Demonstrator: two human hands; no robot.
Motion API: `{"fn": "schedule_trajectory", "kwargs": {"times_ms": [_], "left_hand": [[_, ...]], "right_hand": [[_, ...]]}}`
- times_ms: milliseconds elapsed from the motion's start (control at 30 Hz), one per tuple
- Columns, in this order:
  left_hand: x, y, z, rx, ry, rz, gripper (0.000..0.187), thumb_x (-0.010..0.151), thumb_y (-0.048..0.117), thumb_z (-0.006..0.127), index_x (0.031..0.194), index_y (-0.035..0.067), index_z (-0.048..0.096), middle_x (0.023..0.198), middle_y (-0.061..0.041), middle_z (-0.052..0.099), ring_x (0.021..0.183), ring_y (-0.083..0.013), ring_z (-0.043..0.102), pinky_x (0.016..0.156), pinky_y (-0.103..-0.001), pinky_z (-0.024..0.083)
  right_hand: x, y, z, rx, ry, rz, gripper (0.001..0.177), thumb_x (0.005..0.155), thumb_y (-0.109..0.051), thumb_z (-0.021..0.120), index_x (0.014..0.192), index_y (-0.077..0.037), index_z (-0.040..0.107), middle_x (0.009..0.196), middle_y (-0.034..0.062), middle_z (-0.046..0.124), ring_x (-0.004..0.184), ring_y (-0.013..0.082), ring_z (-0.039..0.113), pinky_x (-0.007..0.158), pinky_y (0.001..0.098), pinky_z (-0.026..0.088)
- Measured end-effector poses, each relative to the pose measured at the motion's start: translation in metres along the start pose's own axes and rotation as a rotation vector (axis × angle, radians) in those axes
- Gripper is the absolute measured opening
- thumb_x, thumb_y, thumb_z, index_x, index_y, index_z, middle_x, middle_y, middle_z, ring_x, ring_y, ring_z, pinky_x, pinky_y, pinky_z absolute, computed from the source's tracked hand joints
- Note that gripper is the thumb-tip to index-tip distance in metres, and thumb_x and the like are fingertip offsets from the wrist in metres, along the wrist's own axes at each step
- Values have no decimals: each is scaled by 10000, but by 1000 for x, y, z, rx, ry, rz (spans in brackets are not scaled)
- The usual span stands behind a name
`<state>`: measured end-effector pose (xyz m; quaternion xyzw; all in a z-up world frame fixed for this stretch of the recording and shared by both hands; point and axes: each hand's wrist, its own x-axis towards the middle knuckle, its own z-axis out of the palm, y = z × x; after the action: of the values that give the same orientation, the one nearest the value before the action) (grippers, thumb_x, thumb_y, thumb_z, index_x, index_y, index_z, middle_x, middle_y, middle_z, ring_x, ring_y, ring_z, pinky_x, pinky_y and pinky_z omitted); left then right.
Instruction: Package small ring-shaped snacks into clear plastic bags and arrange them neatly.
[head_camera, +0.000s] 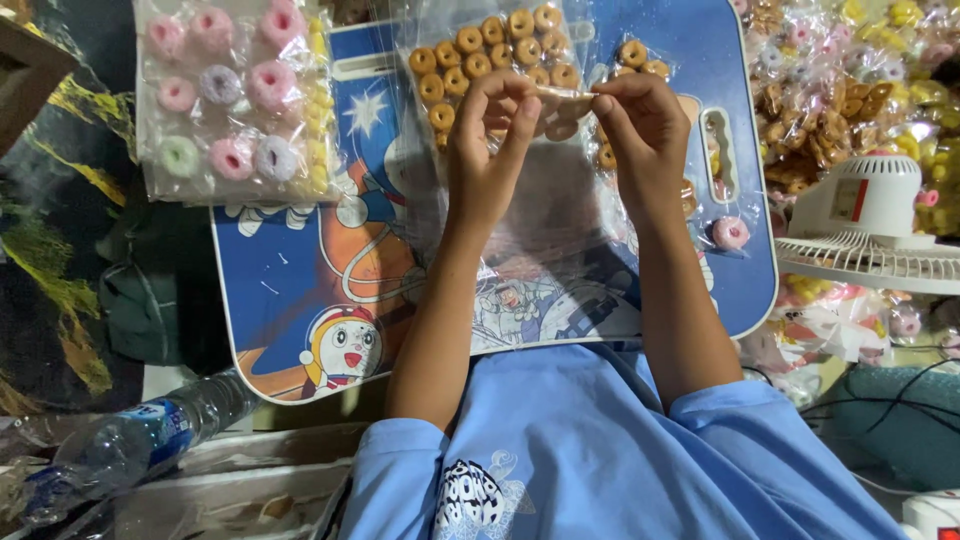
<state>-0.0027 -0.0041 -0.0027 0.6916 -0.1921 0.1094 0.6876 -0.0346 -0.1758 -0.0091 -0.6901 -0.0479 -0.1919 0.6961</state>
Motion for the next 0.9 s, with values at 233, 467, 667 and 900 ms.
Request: {"fn": "schedule_trajectory", "kwargs": {"times_ms": [233, 467, 667, 900], "left_hand": [[-1, -6, 0, 58, 24, 43, 156, 1045, 339, 560, 1084, 198, 611, 1040, 47, 645, 892, -119, 642, 769, -247, 541], [-2, -12, 3, -50, 70, 23, 230, 1016, 357, 678, 1103, 144, 676, 1022, -22, 675, 894, -160, 667, 828, -317, 558], [0, -6, 2, 2, 23, 48, 323, 974, 377, 734, 1179, 135, 669, 1087, -47, 676, 957, -199, 673, 863, -343, 549], [-3, -30, 3, 16, 31, 58, 285, 983, 328, 732, 1162, 115, 672, 1042, -75, 704, 987, -230, 695, 894, -364, 543]], "right_hand": [[1, -1, 3, -31, 0, 5, 116, 1071, -170, 659, 1148, -84, 650, 1072, 30, 653, 942, 105, 606, 795, 219, 481], [3, 6, 1, -45, 4, -65, 194, 1006, -26, 737, 1187, 22, 685, 1025, 129, 691, 1016, 191, 700, 949, 345, 546], [1, 6, -1, -29, 0, -56, 216, 998, -26, 740, 1198, 30, 677, 990, 143, 712, 997, 195, 707, 936, 346, 553], [3, 4, 2, -21, 23, -52, 171, 1016, -45, 729, 1171, 14, 685, 982, 122, 712, 986, 160, 694, 937, 339, 546]]}}
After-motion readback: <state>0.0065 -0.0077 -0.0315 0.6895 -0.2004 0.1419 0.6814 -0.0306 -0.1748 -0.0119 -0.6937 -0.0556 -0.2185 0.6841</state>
